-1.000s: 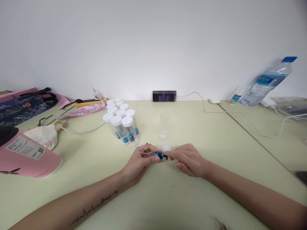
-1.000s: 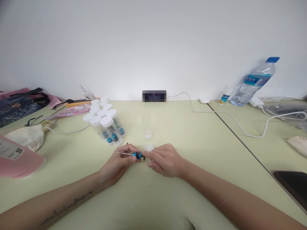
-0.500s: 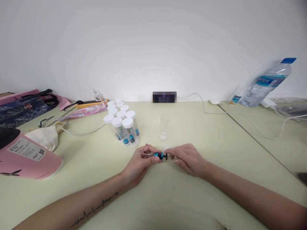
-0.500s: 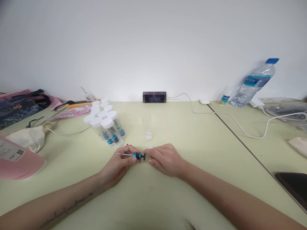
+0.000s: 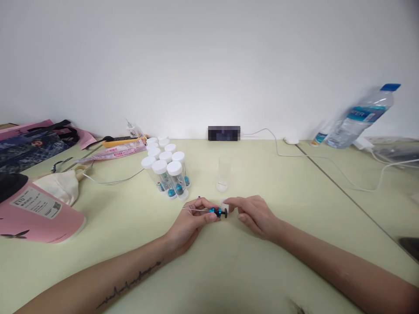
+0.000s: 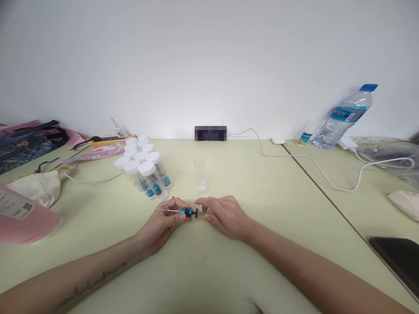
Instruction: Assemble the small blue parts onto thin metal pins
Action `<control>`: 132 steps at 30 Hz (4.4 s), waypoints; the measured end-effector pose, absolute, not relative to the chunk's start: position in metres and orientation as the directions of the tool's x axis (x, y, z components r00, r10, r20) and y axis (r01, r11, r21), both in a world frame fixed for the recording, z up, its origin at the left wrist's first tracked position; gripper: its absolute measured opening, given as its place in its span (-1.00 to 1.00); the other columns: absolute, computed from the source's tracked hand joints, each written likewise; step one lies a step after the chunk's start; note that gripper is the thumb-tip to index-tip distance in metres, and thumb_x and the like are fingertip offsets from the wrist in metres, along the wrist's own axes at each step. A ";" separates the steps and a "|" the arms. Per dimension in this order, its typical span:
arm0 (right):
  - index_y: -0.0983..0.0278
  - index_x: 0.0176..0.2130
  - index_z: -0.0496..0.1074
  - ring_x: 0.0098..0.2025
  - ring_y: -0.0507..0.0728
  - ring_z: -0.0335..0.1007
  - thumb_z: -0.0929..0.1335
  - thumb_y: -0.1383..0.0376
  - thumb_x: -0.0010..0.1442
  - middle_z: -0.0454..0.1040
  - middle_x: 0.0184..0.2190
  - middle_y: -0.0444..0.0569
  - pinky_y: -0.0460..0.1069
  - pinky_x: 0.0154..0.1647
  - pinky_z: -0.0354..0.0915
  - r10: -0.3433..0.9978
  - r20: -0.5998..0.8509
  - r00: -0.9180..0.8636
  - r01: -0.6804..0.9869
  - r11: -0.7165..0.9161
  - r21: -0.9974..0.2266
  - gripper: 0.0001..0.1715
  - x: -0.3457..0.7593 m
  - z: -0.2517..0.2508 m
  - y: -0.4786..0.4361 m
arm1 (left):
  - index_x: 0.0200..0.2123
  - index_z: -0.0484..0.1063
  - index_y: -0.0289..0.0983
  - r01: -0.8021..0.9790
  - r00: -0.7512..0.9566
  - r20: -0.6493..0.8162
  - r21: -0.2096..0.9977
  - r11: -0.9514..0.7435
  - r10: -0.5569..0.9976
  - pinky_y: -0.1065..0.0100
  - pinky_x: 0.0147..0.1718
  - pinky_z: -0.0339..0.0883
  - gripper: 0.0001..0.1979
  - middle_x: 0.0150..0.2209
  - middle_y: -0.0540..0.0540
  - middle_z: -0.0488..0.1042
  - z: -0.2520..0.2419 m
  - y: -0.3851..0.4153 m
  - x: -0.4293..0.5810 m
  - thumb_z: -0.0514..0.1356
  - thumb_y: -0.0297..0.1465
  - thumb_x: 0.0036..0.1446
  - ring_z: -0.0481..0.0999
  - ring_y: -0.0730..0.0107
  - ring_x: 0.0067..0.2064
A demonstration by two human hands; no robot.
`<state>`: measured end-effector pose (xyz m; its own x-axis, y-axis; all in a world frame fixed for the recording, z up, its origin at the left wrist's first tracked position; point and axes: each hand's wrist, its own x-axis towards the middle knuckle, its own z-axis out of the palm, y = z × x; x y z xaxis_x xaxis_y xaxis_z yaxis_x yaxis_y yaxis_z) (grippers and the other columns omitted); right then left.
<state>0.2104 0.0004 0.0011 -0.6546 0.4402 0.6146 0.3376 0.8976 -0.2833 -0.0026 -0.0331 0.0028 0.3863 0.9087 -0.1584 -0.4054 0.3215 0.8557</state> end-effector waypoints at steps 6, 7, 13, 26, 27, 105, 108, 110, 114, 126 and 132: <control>0.31 -0.05 0.30 -0.48 0.01 0.34 -0.03 0.13 0.39 0.46 -0.44 -0.06 -0.10 -0.44 0.17 0.378 0.611 -0.695 0.305 0.925 -0.226 -0.50 0.211 0.001 0.001 | -0.36 0.43 -0.33 -0.403 0.394 -0.150 0.859 0.317 0.907 0.40 -0.29 0.33 -0.82 -0.37 -0.07 0.54 0.004 -0.033 -0.001 0.34 -0.49 -0.08 0.50 0.45 -0.35; 0.32 -0.04 0.29 -0.48 0.01 0.34 -0.02 0.13 0.39 0.45 -0.44 -0.06 -0.10 -0.44 0.17 0.373 0.621 -0.689 0.304 0.927 -0.220 -0.50 0.211 0.001 0.001 | -0.36 0.43 -0.33 -0.402 0.393 -0.149 0.860 0.315 0.907 0.38 -0.29 0.33 -0.82 -0.37 -0.07 0.54 0.004 -0.033 -0.001 0.34 -0.49 -0.08 0.50 0.44 -0.34; 0.32 -0.08 0.30 -0.52 -0.01 0.30 -0.02 0.15 0.39 0.47 -0.41 -0.04 -0.11 -0.46 0.18 0.426 0.608 -0.669 0.328 0.904 -0.273 -0.51 0.211 0.002 0.000 | -0.36 0.43 -0.33 -0.393 0.376 -0.140 0.871 0.294 0.916 0.39 -0.27 0.33 -0.84 -0.34 -0.09 0.54 0.005 -0.033 0.000 0.33 -0.48 -0.06 0.49 0.44 -0.32; 0.30 0.07 0.22 -0.40 0.03 0.40 -0.03 0.08 0.38 0.49 -0.32 -0.01 -0.10 -0.39 0.24 0.528 0.546 -0.651 0.433 0.848 -0.304 -0.47 0.207 0.001 -0.002 | -0.35 0.43 -0.30 -0.437 0.269 -0.117 0.870 0.230 0.956 0.43 -0.20 0.32 -0.85 -0.26 -0.05 0.52 0.001 -0.032 0.002 0.32 -0.45 -0.04 0.51 0.46 -0.26; 0.29 0.07 0.22 -0.41 0.03 0.40 -0.05 0.07 0.38 0.49 -0.35 -0.02 -0.10 -0.39 0.24 0.524 0.540 -0.659 0.427 0.851 -0.305 -0.45 0.207 0.002 -0.002 | -0.35 0.43 -0.30 -0.437 0.268 -0.119 0.869 0.231 0.956 0.43 -0.20 0.32 -0.85 -0.27 -0.05 0.53 0.001 -0.032 0.002 0.32 -0.45 -0.04 0.51 0.47 -0.26; 0.29 -0.26 0.29 -0.49 0.01 0.28 0.18 0.19 0.33 0.43 -0.47 -0.07 -0.10 -0.47 0.12 0.431 0.448 -0.783 0.306 0.894 -0.327 -0.76 0.207 0.006 0.000 | -0.43 0.54 -0.29 -0.346 0.386 -0.140 0.894 0.284 0.912 0.39 -0.32 0.35 -0.84 -0.39 -0.03 0.45 0.000 -0.033 -0.004 0.37 -0.56 -0.18 0.47 0.41 -0.32; 0.29 -0.43 0.27 -0.58 0.03 0.18 0.05 0.13 0.37 0.31 -0.61 -0.10 -0.06 -0.53 0.05 0.399 0.449 -0.800 0.297 0.912 -0.282 -0.52 0.206 0.007 0.000 | -0.43 0.54 -0.29 -0.328 0.408 -0.147 0.897 0.295 0.901 0.41 -0.33 0.35 -0.82 -0.38 -0.02 0.45 0.000 -0.033 -0.004 0.38 -0.57 -0.19 0.47 0.43 -0.33; 0.28 -0.46 0.26 -0.59 0.04 0.16 -0.02 0.15 0.38 0.27 -0.64 -0.10 -0.06 -0.53 0.03 0.411 0.475 -0.778 0.313 0.909 -0.274 -0.46 0.206 0.008 0.000 | -0.43 0.53 -0.29 -0.338 0.414 -0.148 0.891 0.303 0.898 0.41 -0.34 0.35 -0.82 -0.38 -0.02 0.46 0.000 -0.034 -0.004 0.37 -0.57 -0.19 0.47 0.45 -0.34; 0.33 -0.22 0.31 -0.53 0.04 0.25 -0.03 0.10 0.38 0.37 -0.53 -0.06 -0.08 -0.47 0.12 0.466 0.544 -0.697 0.318 0.882 -0.348 -0.47 0.209 0.010 -0.001 | -0.42 0.53 -0.28 -0.362 0.393 -0.152 0.881 0.305 0.907 0.42 -0.32 0.34 -0.83 -0.38 -0.01 0.48 -0.001 -0.032 -0.004 0.37 -0.56 -0.16 0.48 0.45 -0.33; 0.35 -0.22 0.36 -0.50 0.06 0.35 -0.08 0.04 0.36 0.42 -0.53 -0.02 -0.06 -0.47 0.20 0.463 0.472 -0.750 0.290 0.872 -0.394 -0.34 0.210 0.009 -0.001 | -0.40 0.51 -0.29 -0.389 0.365 -0.133 0.878 0.280 0.922 0.43 -0.29 0.33 -0.84 -0.36 -0.03 0.51 -0.004 -0.034 -0.004 0.35 -0.57 -0.12 0.49 0.46 -0.31; 0.37 -0.07 0.29 -0.43 0.08 0.42 -0.01 0.11 0.38 0.48 -0.46 0.01 -0.05 -0.42 0.25 0.399 0.584 -0.707 0.246 0.913 -0.325 -0.48 0.211 0.011 -0.003 | -0.40 0.51 -0.29 -0.393 0.370 -0.132 0.875 0.284 0.920 0.41 -0.26 0.33 -0.85 -0.36 -0.03 0.52 -0.003 -0.033 -0.004 0.34 -0.57 -0.12 0.49 0.44 -0.30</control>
